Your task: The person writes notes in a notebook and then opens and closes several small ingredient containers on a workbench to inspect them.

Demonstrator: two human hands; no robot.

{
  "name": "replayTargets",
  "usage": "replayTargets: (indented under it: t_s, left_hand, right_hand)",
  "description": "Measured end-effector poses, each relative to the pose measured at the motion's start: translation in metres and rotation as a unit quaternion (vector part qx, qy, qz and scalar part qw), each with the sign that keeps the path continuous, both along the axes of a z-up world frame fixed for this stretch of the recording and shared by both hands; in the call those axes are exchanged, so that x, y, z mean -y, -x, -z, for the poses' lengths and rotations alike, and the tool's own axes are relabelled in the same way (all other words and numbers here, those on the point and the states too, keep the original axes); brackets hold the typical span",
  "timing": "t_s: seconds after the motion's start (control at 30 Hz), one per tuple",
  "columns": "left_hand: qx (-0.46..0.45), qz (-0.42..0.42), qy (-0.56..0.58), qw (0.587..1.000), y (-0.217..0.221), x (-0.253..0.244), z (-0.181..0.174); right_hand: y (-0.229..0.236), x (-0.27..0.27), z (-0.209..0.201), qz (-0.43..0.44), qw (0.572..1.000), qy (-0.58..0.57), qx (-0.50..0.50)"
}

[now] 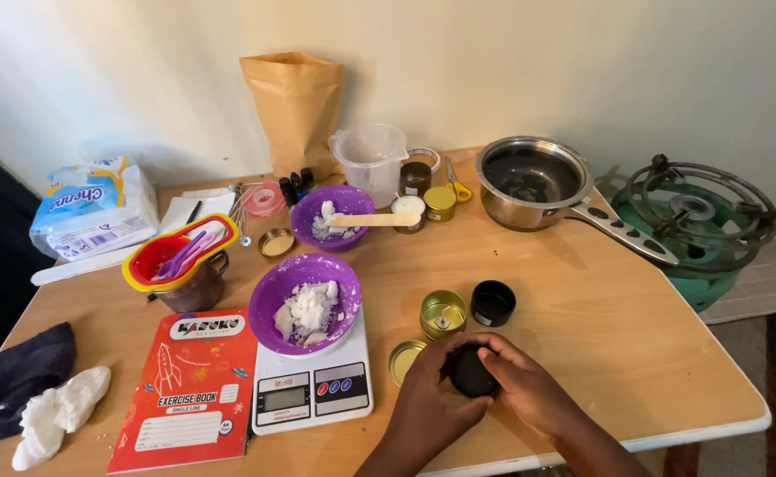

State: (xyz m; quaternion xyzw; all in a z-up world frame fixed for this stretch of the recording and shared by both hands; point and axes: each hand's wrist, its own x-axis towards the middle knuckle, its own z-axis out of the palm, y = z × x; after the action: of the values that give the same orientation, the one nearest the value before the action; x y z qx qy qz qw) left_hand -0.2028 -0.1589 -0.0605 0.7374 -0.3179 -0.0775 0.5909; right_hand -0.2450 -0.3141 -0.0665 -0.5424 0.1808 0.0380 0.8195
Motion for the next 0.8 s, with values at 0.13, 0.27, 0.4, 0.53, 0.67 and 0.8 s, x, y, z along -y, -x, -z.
replayTargets:
  t_s: [0.13,0.27,0.4,0.53,0.67,0.8]
  left_hand:
    - [-0.002,-0.020,0.092,0.996,-0.012,0.008,0.010]
    - [0.009,-0.127,0.080,0.989,-0.028,0.003,-0.005]
    - [-0.006,-0.194,0.164,0.967,-0.039,0.003,-0.001]
    - [-0.011,-0.204,0.180,0.962,-0.036,0.001,0.002]
    - [0.022,-0.215,0.192,0.957,-0.035,-0.005,0.006]
    - [0.054,-0.194,0.185,0.962,-0.034,-0.007,0.011]
  right_hand:
    - [-0.008,0.003,0.013,0.024,0.997,-0.060,0.049]
    - [-0.013,0.025,-0.005,0.034,0.981,0.182,0.063]
    - [-0.036,0.053,0.011,0.072,0.807,0.585,0.028]
    - [-0.040,0.044,-0.012,0.000,0.817,0.573,-0.065]
    - [-0.043,0.043,-0.004,0.030,0.793,0.608,-0.004]
    - [-0.028,0.020,-0.041,0.103,0.852,0.512,0.029]
